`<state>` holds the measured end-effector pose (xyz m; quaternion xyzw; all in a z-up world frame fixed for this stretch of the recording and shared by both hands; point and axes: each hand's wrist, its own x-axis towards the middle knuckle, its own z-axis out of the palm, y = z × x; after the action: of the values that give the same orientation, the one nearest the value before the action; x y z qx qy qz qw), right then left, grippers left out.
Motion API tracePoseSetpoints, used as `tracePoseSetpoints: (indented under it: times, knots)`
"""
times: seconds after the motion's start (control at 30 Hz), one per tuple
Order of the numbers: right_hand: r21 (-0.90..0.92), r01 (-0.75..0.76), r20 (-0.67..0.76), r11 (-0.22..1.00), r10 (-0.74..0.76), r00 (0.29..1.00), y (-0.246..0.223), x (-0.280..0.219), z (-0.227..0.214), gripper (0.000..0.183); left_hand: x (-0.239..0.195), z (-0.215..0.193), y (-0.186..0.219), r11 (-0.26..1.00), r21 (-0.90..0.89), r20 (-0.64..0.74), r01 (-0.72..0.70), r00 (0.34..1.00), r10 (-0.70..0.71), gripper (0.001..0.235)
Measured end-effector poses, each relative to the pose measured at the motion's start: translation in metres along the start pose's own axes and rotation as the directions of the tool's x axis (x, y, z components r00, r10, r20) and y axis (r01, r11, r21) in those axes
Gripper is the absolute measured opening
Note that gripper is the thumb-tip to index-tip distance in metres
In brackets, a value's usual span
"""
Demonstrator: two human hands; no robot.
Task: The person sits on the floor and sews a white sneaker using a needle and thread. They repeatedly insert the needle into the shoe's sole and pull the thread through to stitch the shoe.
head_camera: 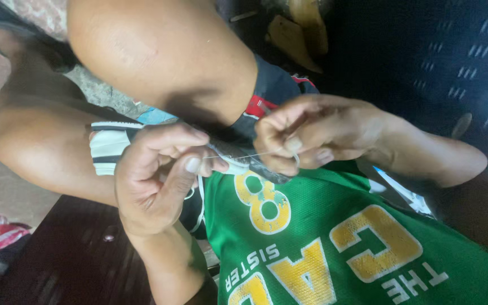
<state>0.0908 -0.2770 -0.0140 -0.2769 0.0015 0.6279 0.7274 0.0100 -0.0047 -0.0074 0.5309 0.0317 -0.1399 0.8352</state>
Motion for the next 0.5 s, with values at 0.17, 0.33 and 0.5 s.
tracePoseSetpoints:
  times: [0.17, 0.33, 0.5]
  knots:
    - [0.244, 0.005, -0.050, 0.970, 0.007, 0.999, -0.011, -0.017, 0.000, 0.024, 0.023, 0.016, 0.018, 0.927, 0.371, 0.111, 0.057, 0.988, -0.106, 0.032]
    - [0.158, 0.164, -0.256, 0.974, -0.120, 0.959, -0.023, -0.027, 0.014, 0.030, 0.032, 0.033, 0.018, 0.777, 0.629, 0.178, -0.038, 0.979, -0.097, 0.047]
    - [-0.124, 0.314, -0.389, 0.941, -0.337, 0.857, -0.027, -0.022, 0.015, 0.019, 0.032, 0.035, 0.017, 0.791, 0.598, 0.171, 0.132, 0.943, -0.286, 0.065]
